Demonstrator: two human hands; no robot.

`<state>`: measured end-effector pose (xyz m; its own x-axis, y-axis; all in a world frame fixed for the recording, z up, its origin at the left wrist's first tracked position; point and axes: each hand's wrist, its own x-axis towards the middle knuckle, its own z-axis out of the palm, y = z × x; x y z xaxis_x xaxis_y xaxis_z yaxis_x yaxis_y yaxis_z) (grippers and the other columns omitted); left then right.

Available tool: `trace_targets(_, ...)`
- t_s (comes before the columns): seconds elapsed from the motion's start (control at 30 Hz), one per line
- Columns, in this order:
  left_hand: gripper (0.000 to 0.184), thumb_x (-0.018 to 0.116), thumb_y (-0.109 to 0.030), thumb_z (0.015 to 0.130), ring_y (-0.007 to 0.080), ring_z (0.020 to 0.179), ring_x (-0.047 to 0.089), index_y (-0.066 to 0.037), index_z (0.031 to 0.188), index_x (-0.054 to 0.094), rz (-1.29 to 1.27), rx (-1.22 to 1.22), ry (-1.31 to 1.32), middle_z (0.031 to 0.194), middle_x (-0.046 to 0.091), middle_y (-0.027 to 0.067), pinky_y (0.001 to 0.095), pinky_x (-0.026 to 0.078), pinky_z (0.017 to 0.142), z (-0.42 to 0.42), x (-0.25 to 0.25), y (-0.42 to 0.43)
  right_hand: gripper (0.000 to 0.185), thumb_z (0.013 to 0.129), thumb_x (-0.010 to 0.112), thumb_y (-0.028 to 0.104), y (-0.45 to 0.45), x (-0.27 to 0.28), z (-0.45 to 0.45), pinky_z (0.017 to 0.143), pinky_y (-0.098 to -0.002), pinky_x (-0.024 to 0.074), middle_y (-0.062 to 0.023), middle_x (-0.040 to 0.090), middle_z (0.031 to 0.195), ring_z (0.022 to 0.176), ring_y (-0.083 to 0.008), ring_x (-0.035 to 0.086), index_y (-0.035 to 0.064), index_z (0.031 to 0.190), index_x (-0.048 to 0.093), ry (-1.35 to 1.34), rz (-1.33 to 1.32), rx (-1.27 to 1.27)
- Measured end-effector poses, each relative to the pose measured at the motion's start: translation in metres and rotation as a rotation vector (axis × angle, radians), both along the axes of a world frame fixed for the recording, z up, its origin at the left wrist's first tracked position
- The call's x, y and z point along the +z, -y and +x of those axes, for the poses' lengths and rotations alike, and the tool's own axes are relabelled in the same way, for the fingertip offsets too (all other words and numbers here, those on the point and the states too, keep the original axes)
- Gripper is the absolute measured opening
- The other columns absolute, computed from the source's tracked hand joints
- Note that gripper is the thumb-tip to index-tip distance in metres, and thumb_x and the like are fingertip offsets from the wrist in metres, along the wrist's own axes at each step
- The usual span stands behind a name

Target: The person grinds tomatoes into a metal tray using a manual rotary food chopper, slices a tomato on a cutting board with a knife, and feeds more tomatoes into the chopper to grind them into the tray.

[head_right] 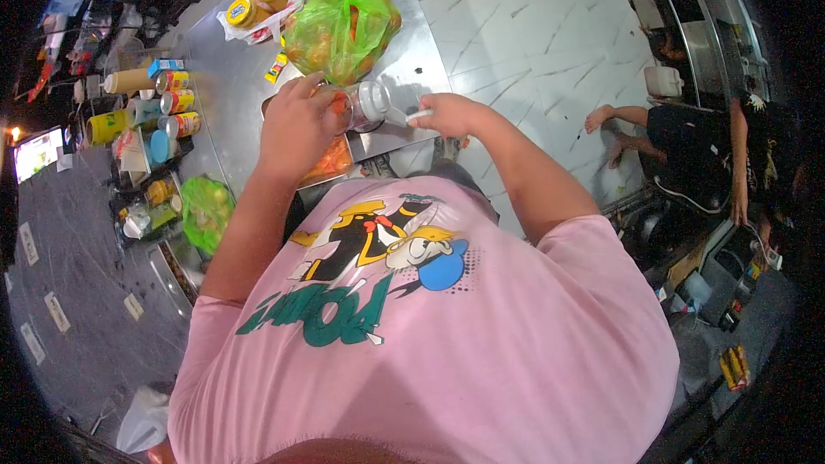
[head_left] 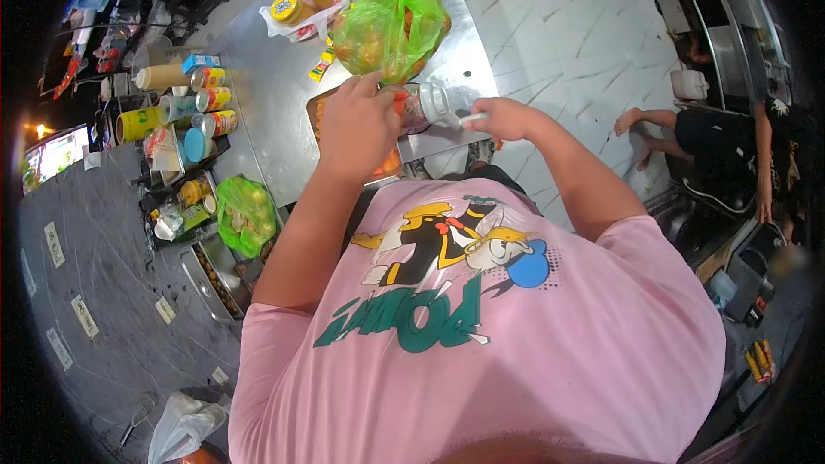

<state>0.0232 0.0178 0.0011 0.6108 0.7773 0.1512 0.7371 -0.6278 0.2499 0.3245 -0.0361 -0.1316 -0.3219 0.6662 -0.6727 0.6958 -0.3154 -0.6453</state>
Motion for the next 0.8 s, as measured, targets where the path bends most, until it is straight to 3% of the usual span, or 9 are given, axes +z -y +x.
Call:
trace_targets(0.07, 0.022, 0.073, -0.013, 0.087, 0.0354, 0.114, 0.071, -0.005, 0.102, 0.085, -0.004, 0.013, 0.002, 0.127, 0.076, 0.0173, 0.0489, 0.059, 0.097, -0.001, -0.001, 0.001, 0.055, 0.103, 0.076, 0.055, 0.01, 0.005, -0.001, 0.068, -0.0447, 0.0586, -0.0135, 0.073, 0.084, 0.075, -0.0244, 0.074, 0.0033, 0.12, 0.067, -0.016, -0.051, 0.003)
trace_targets(0.13, 0.031, 0.073, -0.018, 0.091, 0.0385, 0.127, 0.069, -0.009, 0.119, 0.084, -0.124, 0.057, -0.056, 0.139, 0.074, 0.0185, 0.0486, 0.055, 0.111, -0.002, 0.001, 0.0, 0.055, 0.103, 0.075, 0.055, 0.016, 0.02, -0.002, 0.068, -0.0447, 0.0588, -0.0137, 0.074, 0.085, 0.076, -0.0249, 0.075, 0.003, 0.119, 0.067, -0.031, -0.102, 0.004)
trace_targets(0.23, 0.031, 0.074, -0.017, 0.091, 0.0384, 0.127, 0.069, -0.009, 0.119, 0.084, -0.144, 0.062, -0.049, 0.14, 0.073, 0.0191, 0.0487, 0.055, 0.111, -0.002, 0.002, 0.0, 0.054, 0.104, 0.075, 0.053, 0.023, 0.039, -0.006, 0.07, -0.0432, 0.0591, -0.0149, 0.074, 0.091, 0.077, -0.0252, 0.076, 0.0019, 0.119, 0.067, -0.078, -0.122, 0.001)
trace_targets(0.47, 0.028, 0.075, -0.015, 0.091, 0.0396, 0.127, 0.069, -0.011, 0.115, 0.087, -0.181, 0.07, -0.019, 0.14, 0.073, 0.0195, 0.0479, 0.055, 0.112, 0.001, 0.0, -0.004, 0.052, 0.104, 0.077, 0.049, 0.03, 0.06, -0.011, 0.073, -0.0426, 0.0592, -0.0173, 0.075, 0.098, 0.078, -0.026, 0.077, 0.0007, 0.122, 0.066, -0.087, -0.096, 0.043)
trace_targets(0.53, 0.024, 0.072, -0.015, 0.089, 0.0371, 0.115, 0.071, -0.008, 0.107, 0.087, -0.056, 0.014, 0.053, 0.126, 0.076, 0.0182, 0.0491, 0.059, 0.1, 0.0, -0.005, -0.006, 0.052, 0.104, 0.077, 0.048, 0.031, 0.06, -0.011, 0.074, -0.0427, 0.0592, -0.0176, 0.075, 0.099, 0.078, -0.0264, 0.077, 0.001, 0.122, 0.066, -0.089, -0.106, 0.055)
trace_targets(0.6, 0.024, 0.072, -0.015, 0.089, 0.0372, 0.115, 0.071, -0.008, 0.106, 0.087, -0.062, 0.019, 0.05, 0.126, 0.076, 0.0182, 0.0489, 0.059, 0.1, 0.0, -0.006, -0.005, 0.05, 0.103, 0.077, 0.053, 0.031, 0.062, -0.012, 0.07, -0.0399, 0.0564, -0.0106, 0.075, 0.1, 0.077, -0.0203, 0.07, 0.0057, 0.118, 0.068, -0.095, -0.1, 0.077)
trace_targets(0.73, 0.023, 0.072, -0.015, 0.089, 0.0371, 0.115, 0.071, -0.007, 0.103, 0.088, -0.082, 0.025, 0.046, 0.126, 0.077, 0.0181, 0.0489, 0.059, 0.101, -0.002, -0.005, -0.004, 0.048, 0.103, 0.077, 0.052, 0.03, 0.086, -0.013, 0.072, -0.0402, 0.0557, -0.0091, 0.074, 0.097, 0.082, -0.0206, 0.068, 0.0063, 0.115, 0.069, -0.097, -0.137, 0.128)
trace_targets(0.8, 0.022, 0.072, -0.014, 0.088, 0.0371, 0.115, 0.071, -0.007, 0.102, 0.088, -0.071, 0.019, 0.032, 0.124, 0.077, 0.0177, 0.0489, 0.059, 0.101, -0.002, -0.004, -0.004, 0.047, 0.103, 0.077, 0.052, 0.03, 0.097, -0.012, 0.075, -0.0404, 0.0533, -0.0087, 0.07, 0.092, 0.086, -0.0218, 0.065, 0.0068, 0.114, 0.069, -0.168, 0.04, 0.219)
